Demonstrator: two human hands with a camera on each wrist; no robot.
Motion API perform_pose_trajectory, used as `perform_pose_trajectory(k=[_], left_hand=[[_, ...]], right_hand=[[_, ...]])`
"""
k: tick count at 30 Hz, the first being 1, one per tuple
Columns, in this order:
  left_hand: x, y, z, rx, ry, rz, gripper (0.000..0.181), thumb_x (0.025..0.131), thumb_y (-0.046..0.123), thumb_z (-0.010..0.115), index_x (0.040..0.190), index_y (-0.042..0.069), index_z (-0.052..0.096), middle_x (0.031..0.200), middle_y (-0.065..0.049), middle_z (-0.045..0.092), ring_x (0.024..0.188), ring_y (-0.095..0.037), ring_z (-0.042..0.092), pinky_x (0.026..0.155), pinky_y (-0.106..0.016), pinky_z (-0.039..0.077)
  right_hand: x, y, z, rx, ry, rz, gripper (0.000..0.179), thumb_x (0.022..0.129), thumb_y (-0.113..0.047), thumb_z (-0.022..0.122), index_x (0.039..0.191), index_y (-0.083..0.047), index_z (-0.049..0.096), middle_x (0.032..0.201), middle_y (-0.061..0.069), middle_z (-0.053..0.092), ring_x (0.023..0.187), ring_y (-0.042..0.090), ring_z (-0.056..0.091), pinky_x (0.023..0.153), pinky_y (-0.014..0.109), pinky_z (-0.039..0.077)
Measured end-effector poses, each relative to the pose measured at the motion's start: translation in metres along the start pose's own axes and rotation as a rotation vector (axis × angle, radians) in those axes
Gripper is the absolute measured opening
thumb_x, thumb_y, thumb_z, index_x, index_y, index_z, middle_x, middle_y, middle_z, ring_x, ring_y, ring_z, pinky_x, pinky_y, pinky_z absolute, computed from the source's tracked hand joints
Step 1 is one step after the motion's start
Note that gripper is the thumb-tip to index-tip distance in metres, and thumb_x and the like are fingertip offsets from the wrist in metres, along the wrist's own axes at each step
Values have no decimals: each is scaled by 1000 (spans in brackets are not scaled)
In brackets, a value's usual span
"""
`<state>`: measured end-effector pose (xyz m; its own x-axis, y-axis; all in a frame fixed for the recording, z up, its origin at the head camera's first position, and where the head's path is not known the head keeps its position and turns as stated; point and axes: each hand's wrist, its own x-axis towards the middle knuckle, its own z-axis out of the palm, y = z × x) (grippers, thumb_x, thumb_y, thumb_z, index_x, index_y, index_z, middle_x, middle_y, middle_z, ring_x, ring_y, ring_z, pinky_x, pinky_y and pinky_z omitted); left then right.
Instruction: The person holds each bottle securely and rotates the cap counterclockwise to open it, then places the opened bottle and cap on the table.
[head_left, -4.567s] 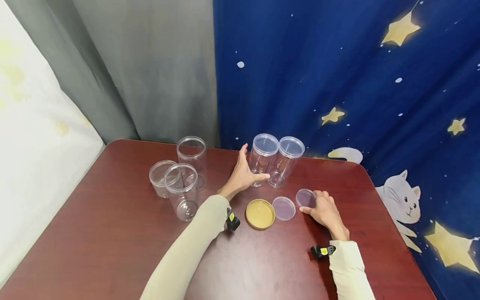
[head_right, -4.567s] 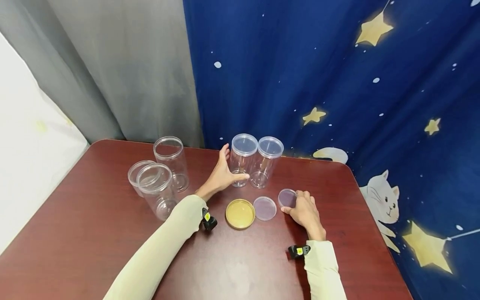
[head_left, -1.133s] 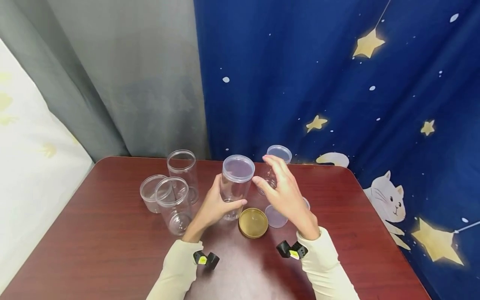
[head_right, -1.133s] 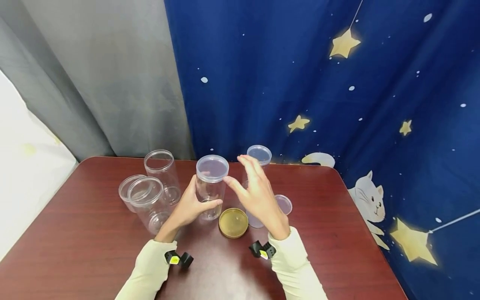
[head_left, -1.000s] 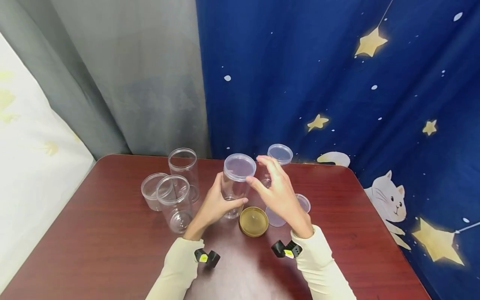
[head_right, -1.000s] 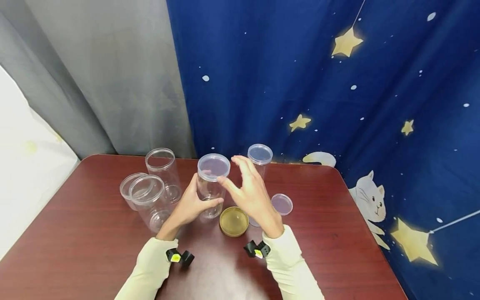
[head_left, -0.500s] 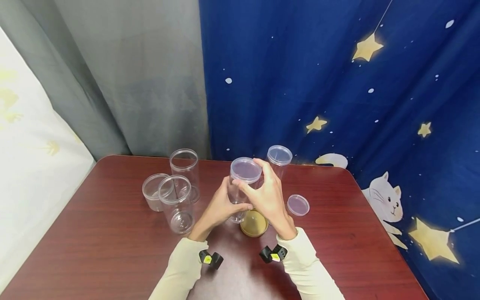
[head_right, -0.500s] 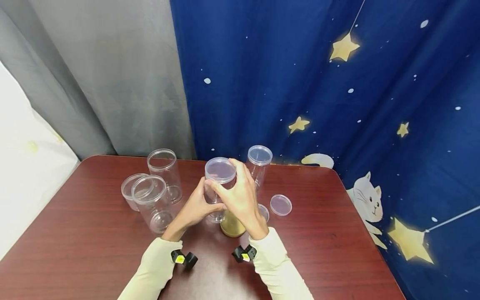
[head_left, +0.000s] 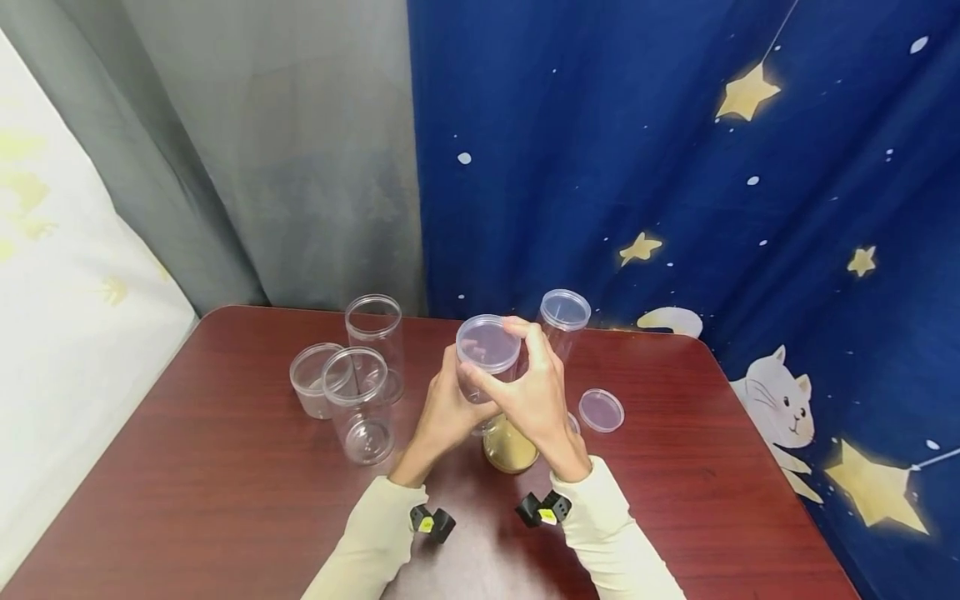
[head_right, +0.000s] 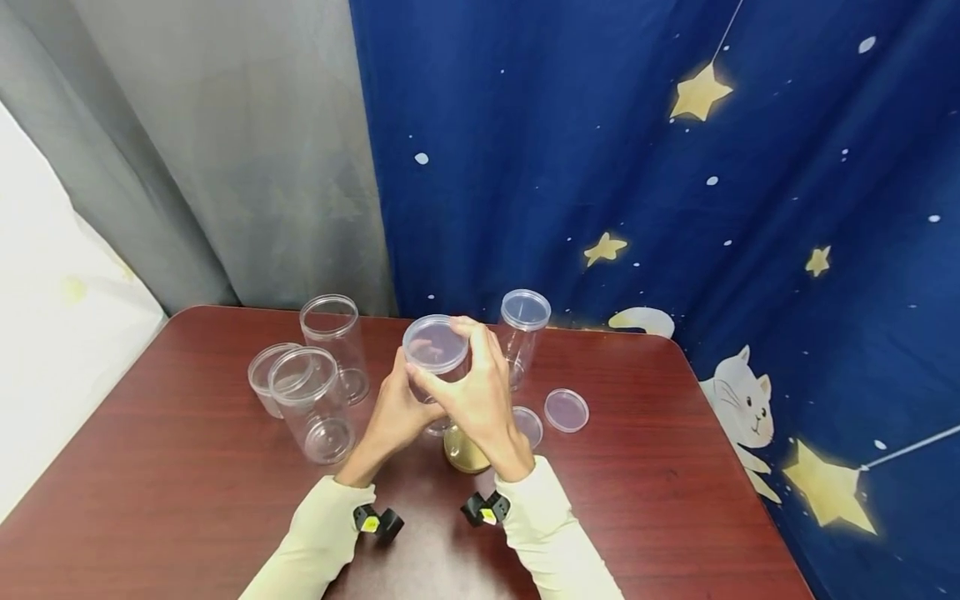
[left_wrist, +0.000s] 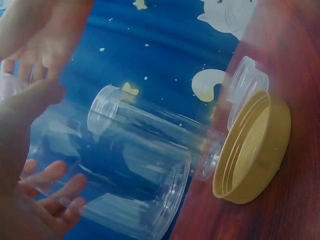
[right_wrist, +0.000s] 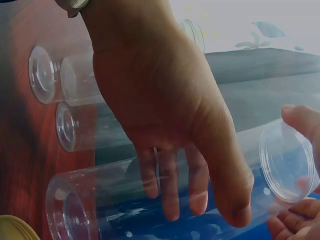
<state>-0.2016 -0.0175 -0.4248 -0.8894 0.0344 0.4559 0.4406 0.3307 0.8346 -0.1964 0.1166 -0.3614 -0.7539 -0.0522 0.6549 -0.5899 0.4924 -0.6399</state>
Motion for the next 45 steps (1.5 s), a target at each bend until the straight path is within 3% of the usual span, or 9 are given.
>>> perform_pose_trajectory(k=[9,14,20,26,29,32,38,41,45], left_hand=[[0,-4,-5,-124,-122,-40,77,69,13,87,132,14,43,117,-7,67,99,-19,65,84,-37,56],[2,-7,-8,-219,-220,-41,86,69,13,87,141,20,40,124,-5,62,108,-18,62,92,-36,53],[6,-9,-17,-360,-366,10,98,69,4,85,149,25,33,131,-5,58,112,-21,61,98,-34,51],[9,-10,-20,-409,-446,27,98,68,2,87,148,24,34,127,-7,58,109,-21,62,96,-33,52],[11,-10,-18,-417,-430,24,101,70,3,88,150,27,32,131,-6,56,113,-22,61,98,-35,51],[10,-11,-14,-375,-357,-4,95,71,7,88,148,26,35,131,-5,57,114,-21,61,98,-36,51],[7,-14,-6,-169,-150,-59,87,69,19,91,140,18,41,122,-4,63,106,-18,63,90,-38,53],[7,-14,-1,-106,-78,-40,88,67,17,91,140,16,41,121,-7,64,106,-20,63,90,-41,53],[6,-14,5,-63,-31,19,89,67,12,89,141,12,40,122,-12,65,109,-24,63,92,-43,52]], right_hand=[[4,9,-6,175,-82,-17,53,71,-18,90,110,-3,58,127,1,66,110,20,64,90,29,50],[5,13,-10,324,-159,-7,50,72,-5,87,108,-1,53,127,5,65,114,21,62,93,30,51],[8,18,-16,541,-309,-22,51,70,13,81,108,3,48,131,15,60,121,28,58,99,37,50],[15,25,-27,601,-471,-69,53,72,6,82,111,4,45,138,17,55,128,32,53,103,37,46],[17,26,-30,576,-496,-64,56,77,0,81,121,3,45,145,18,49,135,31,47,109,39,41],[15,25,-30,506,-465,-10,65,80,-5,81,134,-2,45,148,14,46,135,28,46,111,45,39],[6,8,-25,168,-252,74,73,76,-19,87,140,-14,52,137,2,54,120,21,55,101,47,45],[4,0,-19,3,-165,44,71,75,-28,87,137,-14,55,135,2,57,121,20,54,102,45,44],[1,-5,-9,-117,-110,17,71,74,-38,87,134,-13,58,133,3,59,124,20,52,103,41,43]])
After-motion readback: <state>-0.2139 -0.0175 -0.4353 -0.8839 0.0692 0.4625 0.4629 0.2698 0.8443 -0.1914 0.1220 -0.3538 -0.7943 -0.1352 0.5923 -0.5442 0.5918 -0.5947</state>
